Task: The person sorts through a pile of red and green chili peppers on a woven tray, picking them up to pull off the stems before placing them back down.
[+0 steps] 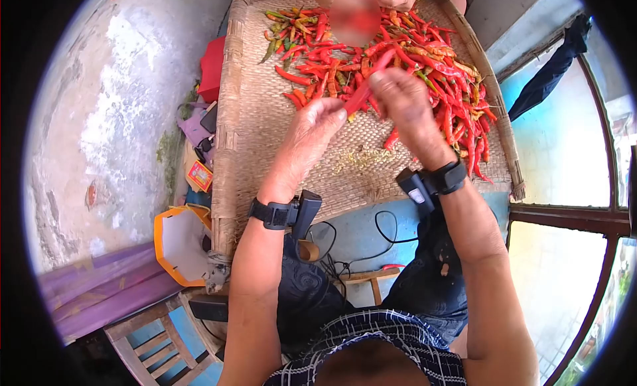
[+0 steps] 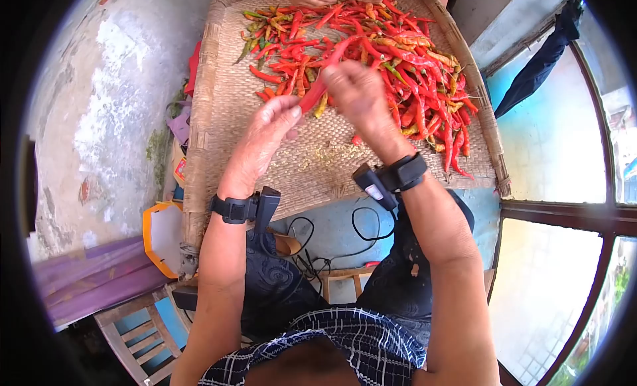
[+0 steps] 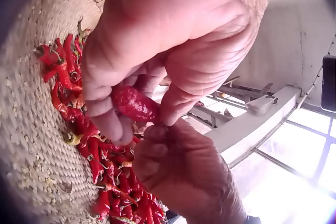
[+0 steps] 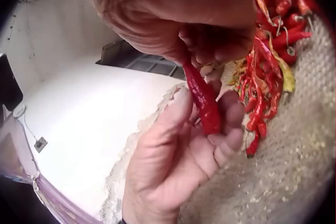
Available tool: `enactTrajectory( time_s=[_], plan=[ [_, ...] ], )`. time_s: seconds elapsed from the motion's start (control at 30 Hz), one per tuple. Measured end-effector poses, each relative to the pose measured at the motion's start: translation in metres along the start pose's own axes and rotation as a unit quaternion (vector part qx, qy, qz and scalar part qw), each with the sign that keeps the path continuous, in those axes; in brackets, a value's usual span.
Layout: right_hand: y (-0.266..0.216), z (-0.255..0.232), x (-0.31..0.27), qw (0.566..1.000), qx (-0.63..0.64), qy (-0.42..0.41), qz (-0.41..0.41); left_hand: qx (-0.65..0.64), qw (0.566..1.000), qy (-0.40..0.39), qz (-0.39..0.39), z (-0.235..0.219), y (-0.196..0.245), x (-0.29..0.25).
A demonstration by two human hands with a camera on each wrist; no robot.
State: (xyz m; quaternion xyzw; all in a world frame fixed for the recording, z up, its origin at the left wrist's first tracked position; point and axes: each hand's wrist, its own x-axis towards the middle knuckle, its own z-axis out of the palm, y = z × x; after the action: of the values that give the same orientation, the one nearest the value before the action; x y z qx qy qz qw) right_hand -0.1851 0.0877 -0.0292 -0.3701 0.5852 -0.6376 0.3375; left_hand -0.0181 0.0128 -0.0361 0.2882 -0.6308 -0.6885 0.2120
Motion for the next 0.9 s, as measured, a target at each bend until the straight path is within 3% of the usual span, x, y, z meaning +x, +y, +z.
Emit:
enactTrajectory(
  time_s=[0.03,0.1,0.13,0.17,0.23,0.3,0.37,0.4,0.43,0.47,0.5,0.57,0.63,0.83,0.9],
  plan=[
    [-0.008,-0.009,0.004,0.998,0.033,0.044,-0.021,-0.001,1.0,0.002,0.001,-0.002,-0.002,0.001],
    [-0.013,-0.031,0.02,0.947,0.28,0.159,-0.011,-0.045,0.995,0.084,0.028,-0.006,-0.004,0.005],
    [-0.017,-0.039,0.023,0.924,0.303,0.235,0.001,-0.061,0.993,0.098,0.036,-0.007,-0.001,0.005],
    [-0.015,-0.046,0.021,0.927,0.286,0.242,0.003,-0.064,0.992,0.1,0.04,-0.009,0.0,0.006],
    [0.0,-0.049,0.018,0.975,0.149,0.16,-0.036,-0.105,0.98,0.161,0.055,-0.014,0.002,0.008],
    [-0.003,-0.02,0.013,0.995,-0.078,0.061,-0.032,-0.131,0.97,0.191,0.069,-0.015,0.009,0.008],
    [0.019,-0.008,0.029,0.932,-0.335,-0.067,-0.118,-0.162,0.956,0.219,0.107,-0.019,0.01,0.008],
    [0.026,-0.004,0.036,0.932,-0.334,-0.071,-0.119,-0.162,0.955,0.223,0.107,-0.021,0.01,0.007],
    [0.032,-0.001,0.043,0.857,-0.466,-0.111,-0.189,-0.17,0.953,0.225,0.109,-0.022,0.012,0.005],
    [0.033,0.003,0.052,0.755,-0.584,-0.147,-0.257,-0.178,0.951,0.227,0.114,-0.023,0.015,0.005],
    [0.033,0.007,0.062,0.754,-0.584,-0.149,-0.262,-0.178,0.949,0.231,0.117,-0.024,0.017,0.005],
    [0.034,0.016,0.079,0.707,-0.665,-0.178,-0.166,-0.183,0.947,0.238,0.113,-0.024,0.021,0.004],
    [0.035,0.023,0.1,0.696,-0.687,-0.207,-0.035,-0.188,0.944,0.245,0.116,-0.025,0.022,0.002],
    [0.065,0.025,0.118,0.707,-0.657,-0.257,-0.051,-0.209,0.941,0.234,0.128,-0.031,0.022,0.005],
    [0.071,0.032,0.098,0.727,-0.62,-0.227,-0.191,-0.218,0.94,0.229,0.127,-0.029,0.024,0.005]
  ],
)
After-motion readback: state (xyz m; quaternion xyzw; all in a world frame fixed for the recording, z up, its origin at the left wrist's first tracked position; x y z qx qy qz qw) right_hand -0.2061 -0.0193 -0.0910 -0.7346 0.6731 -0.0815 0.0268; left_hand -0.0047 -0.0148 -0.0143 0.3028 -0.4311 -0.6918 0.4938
